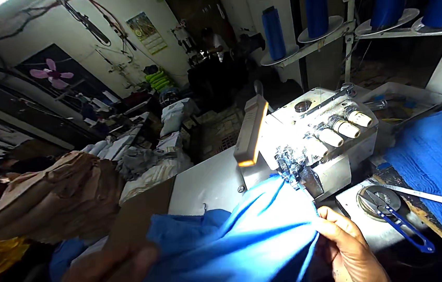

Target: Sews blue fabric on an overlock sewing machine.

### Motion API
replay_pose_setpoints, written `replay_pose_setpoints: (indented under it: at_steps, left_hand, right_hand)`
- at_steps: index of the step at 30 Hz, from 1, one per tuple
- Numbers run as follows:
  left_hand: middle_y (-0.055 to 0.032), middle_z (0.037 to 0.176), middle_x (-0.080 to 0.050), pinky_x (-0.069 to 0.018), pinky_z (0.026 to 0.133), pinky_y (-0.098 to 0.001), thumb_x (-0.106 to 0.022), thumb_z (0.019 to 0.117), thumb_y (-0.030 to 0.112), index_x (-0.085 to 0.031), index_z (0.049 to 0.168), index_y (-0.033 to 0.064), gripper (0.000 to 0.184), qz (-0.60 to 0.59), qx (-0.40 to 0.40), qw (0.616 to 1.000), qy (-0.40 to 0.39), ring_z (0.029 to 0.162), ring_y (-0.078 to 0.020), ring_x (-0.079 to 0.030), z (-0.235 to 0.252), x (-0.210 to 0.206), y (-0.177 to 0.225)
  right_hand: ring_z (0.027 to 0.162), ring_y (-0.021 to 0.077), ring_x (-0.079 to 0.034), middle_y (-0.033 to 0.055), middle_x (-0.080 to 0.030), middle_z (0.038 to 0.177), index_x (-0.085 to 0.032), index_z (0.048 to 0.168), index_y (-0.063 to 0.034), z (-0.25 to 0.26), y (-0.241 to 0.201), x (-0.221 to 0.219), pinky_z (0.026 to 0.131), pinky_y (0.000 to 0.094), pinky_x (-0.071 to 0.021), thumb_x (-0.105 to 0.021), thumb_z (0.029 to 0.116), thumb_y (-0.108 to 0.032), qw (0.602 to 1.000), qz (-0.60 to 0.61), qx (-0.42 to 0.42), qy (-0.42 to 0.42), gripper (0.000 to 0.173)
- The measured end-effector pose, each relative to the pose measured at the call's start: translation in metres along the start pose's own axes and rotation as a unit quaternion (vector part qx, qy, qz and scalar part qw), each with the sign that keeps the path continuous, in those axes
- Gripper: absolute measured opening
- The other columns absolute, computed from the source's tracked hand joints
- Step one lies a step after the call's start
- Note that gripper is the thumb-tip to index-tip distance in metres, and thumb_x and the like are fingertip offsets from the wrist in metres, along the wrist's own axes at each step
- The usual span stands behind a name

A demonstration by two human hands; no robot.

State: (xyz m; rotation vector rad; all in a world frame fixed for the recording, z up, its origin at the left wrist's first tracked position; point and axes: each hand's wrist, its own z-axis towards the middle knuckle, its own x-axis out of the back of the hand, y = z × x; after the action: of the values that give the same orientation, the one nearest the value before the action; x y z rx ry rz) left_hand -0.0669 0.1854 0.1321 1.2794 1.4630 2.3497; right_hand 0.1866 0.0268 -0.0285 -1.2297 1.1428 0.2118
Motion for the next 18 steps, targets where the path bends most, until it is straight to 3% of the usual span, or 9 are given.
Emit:
replay_pose_setpoints:
  at_steps: [2,4,7,9,11,12,13,16,18]
  left_hand:
    - [0.0085,0.075,-0.061,-0.0507,0.063,-0.0184,-0.054,0.1022,0.015,-0.067,0.089,0.01,0.019,0.126,0.024,0.989,0.074,0.068,0.0015,-0.058,0.028,0.015,-0.004]
    - [0.0043,0.072,-0.06,-0.05,0.057,-0.024,-0.056,0.1031,0.028,-0.067,0.09,0.0089,0.026,0.22,0.012,0.966,0.137,0.061,-0.0023,-0.056,0.052,0.022,-0.034]
    - [-0.0034,0.072,-0.059,-0.0504,0.054,-0.0344,-0.055,0.1058,0.032,-0.066,0.094,0.0027,0.033,0.25,-0.002,0.953,0.171,0.058,-0.0104,-0.055,0.073,0.004,-0.051]
    - [-0.0107,0.08,-0.065,-0.0537,0.061,-0.046,-0.058,0.1041,0.033,-0.068,0.101,0.001,0.034,0.27,0.013,0.942,0.201,0.067,-0.0209,-0.062,0.078,-0.015,-0.057]
    - [-0.019,0.103,-0.067,-0.0559,0.079,-0.0535,-0.059,0.1038,0.027,-0.063,0.119,-0.0016,0.033,0.293,0.008,0.932,0.213,0.089,-0.0306,-0.066,0.07,-0.042,-0.054]
    - [-0.0209,0.11,-0.065,-0.0553,0.082,-0.0535,-0.058,0.1037,0.026,-0.061,0.124,-0.0021,0.035,0.301,-0.012,0.929,0.216,0.095,-0.0328,-0.065,0.059,-0.057,-0.051]
    - [-0.0203,0.108,-0.066,-0.0561,0.079,-0.0508,-0.058,0.1029,0.026,-0.062,0.123,-0.0021,0.035,0.305,-0.052,0.925,0.222,0.092,-0.0316,-0.066,0.042,-0.072,-0.049]
    - [-0.0064,0.088,-0.069,-0.0579,0.068,-0.0318,-0.068,0.093,0.026,-0.072,0.098,0.007,0.02,0.242,-0.147,0.944,0.172,0.08,-0.014,-0.067,-0.022,-0.123,-0.031]
    - [-0.0057,0.09,-0.068,-0.0556,0.078,-0.0309,-0.076,0.0889,0.026,-0.076,0.096,0.009,0.019,0.219,-0.116,0.962,0.113,0.089,-0.0149,-0.065,-0.051,-0.152,-0.015]
  right_hand:
    - [0.06,0.0137,-0.07,0.0097,-0.069,0.071,-0.062,0.093,-0.0024,0.002,0.003,-0.004,0.059,0.0295,-0.0615,-0.053,0.099,-0.003,1.0,0.025,0.004,0.001,0.011]
    - [0.066,0.0153,-0.069,0.01,-0.068,0.079,-0.06,0.102,-0.0004,0.001,0.008,-0.007,0.062,0.0313,-0.062,-0.058,0.0982,-0.003,1.0,-0.008,0.017,-0.025,0.005]
    - [0.088,0.0134,-0.071,0.007,-0.072,0.099,-0.059,0.119,0.0013,-0.008,0.025,-0.002,0.076,0.0292,-0.0614,-0.073,0.0933,-0.017,0.977,-0.185,0.053,-0.087,0.035]
    - [0.099,0.0106,-0.071,0.0042,-0.074,0.105,-0.069,0.113,-0.0014,-0.018,0.043,0.011,0.087,0.03,-0.0613,-0.077,0.0904,-0.031,0.932,-0.348,0.067,-0.082,0.039]
    - [0.094,0.0087,-0.07,0.0027,-0.074,0.098,-0.075,0.104,-0.0053,-0.028,0.054,0.021,0.087,0.0316,-0.0584,-0.075,0.0911,-0.033,0.902,-0.422,0.071,-0.067,0.03]
    - [0.089,0.0071,-0.071,0.0026,-0.075,0.095,-0.075,0.101,-0.0042,-0.033,0.053,0.02,0.083,0.0288,-0.0596,-0.074,0.0927,-0.027,0.908,-0.407,0.075,-0.06,0.024]
    - [0.082,0.0054,-0.07,0.0017,-0.074,0.089,-0.073,0.097,-0.0028,-0.038,0.05,0.018,0.076,0.0253,-0.0594,-0.073,0.0936,-0.02,0.923,-0.374,0.073,-0.056,0.017]
    - [0.069,0.0018,-0.064,-0.0029,-0.068,0.076,-0.068,0.086,-0.0044,-0.047,0.045,0.02,0.064,0.0203,-0.0546,-0.069,0.0959,-0.017,0.94,-0.327,0.075,-0.067,0.016]
    - [0.066,0.0014,-0.06,-0.0039,-0.063,0.071,-0.067,0.081,-0.0055,-0.045,0.043,0.024,0.061,0.0198,-0.051,-0.066,0.099,-0.015,0.936,-0.327,0.092,-0.089,0.021]
